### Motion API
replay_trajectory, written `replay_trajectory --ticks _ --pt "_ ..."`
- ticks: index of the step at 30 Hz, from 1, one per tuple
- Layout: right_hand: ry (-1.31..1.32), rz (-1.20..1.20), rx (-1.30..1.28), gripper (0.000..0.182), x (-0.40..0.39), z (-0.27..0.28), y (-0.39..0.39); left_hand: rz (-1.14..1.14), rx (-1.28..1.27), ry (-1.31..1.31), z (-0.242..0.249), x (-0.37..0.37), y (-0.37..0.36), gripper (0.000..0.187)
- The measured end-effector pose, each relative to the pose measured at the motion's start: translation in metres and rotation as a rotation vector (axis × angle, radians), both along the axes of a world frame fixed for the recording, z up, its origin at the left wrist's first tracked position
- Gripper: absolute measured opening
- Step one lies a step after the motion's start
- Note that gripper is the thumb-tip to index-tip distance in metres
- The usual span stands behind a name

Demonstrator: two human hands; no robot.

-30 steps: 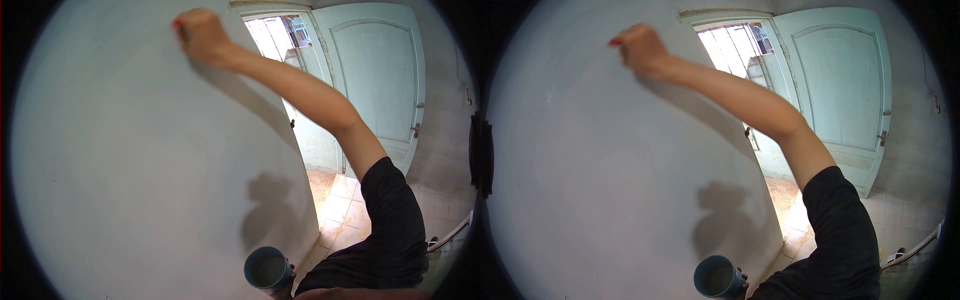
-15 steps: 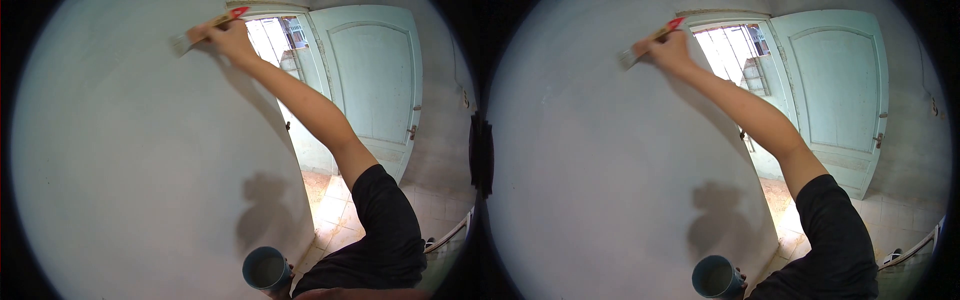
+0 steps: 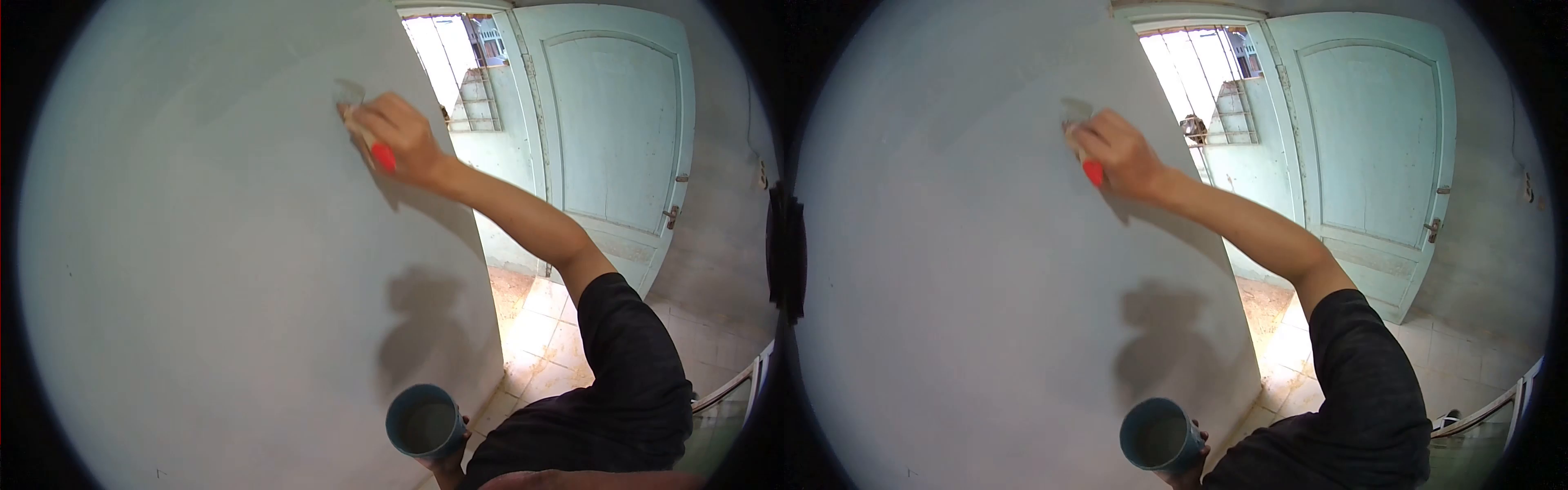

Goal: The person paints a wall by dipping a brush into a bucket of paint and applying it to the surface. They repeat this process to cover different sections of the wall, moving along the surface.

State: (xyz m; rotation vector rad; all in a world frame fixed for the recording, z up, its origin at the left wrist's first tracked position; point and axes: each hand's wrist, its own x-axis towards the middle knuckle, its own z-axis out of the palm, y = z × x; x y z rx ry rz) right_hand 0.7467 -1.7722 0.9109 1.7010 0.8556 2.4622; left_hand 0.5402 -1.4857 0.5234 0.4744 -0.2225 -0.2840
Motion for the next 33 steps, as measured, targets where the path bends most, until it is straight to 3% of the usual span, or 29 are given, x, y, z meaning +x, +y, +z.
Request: replay_trajectory --ticks 2,3,5,7,10,11,12,13,15,17,21,23,25,27,28,30,33 --pt "0.092 0.124 -0.024 0.025 -0.010 -0.036 0.022 -0.230 -0.153 0.076 -0.065 0.015 0.009 0.091" --pt "0.116 0.127 -0.025 0.025 -0.018 -0.055 0.032 -0.225 -0.158 0.099 -0.067 0.014 0.008 0.091" --pt "0.259 0.273 -0.077 0.026 -0.035 -0.089 0.047 -0.196 -0.081 0.077 -0.063 0.018 0.004 0.091" --pt "0.411 0.391 -0.050 0.023 -0.059 -0.118 0.058 -0.227 -0.179 0.104 -0.052 0.017 0.002 0.093" --pt "0.671 0.540 0.007 0.018 -0.091 -0.131 0.054 -0.170 -0.124 0.081 -0.020 0.012 -0.002 0.089" --pt "0.777 0.560 0.036 0.015 -0.100 -0.137 0.050 0.017 0.077 0.002 -0.012 0.009 -0.004 0.084" --pt "0.923 0.692 0.208 0.013 -0.104 -0.150 0.048 0.195 0.286 -0.073 -0.006 0.007 -0.007 0.081" --pt "1.017 0.703 0.324 0.015 -0.106 -0.159 0.043 0.207 0.289 -0.030 -0.006 0.006 -0.006 0.081" --pt "1.236 1.039 0.762 0.013 -0.119 -0.166 0.050 0.303 0.404 -0.064 -0.005 0.006 -0.003 0.078" --pt "1.360 1.072 0.710 0.014 -0.128 -0.167 0.046 0.391 0.535 -0.098 -0.005 0.006 0.001 0.076" --pt "1.626 0.909 0.654 0.023 -0.157 -0.168 0.066 0.521 0.822 -0.168 -0.005 0.005 0.010 0.073" --pt "1.616 0.702 0.241 0.018 -0.162 -0.173 0.072 0.565 0.973 -0.237 -0.005 0.005 0.014 0.072" --pt "1.665 0.901 0.033 0.013 -0.157 -0.187 0.082 0.583 1.054 -0.267 -0.009 0.004 0.017 0.071" --pt "1.851 0.877 -0.045 0.018 -0.156 -0.200 0.095 0.429 0.587 0.008 -0.019 0.003 0.018 0.079" --pt "1.847 0.867 -0.113 0.018 -0.156 -0.208 0.101 0.434 0.590 0.016 -0.022 0.003 0.019 0.079" --pt "1.848 0.861 -0.185 0.018 -0.153 -0.220 0.113 0.192 0.067 0.298 -0.026 0.005 0.024 0.075" --pt "1.959 0.741 -0.321 0.016 -0.145 -0.238 0.133 0.150 -0.022 0.380 -0.034 0.007 0.031 0.075"
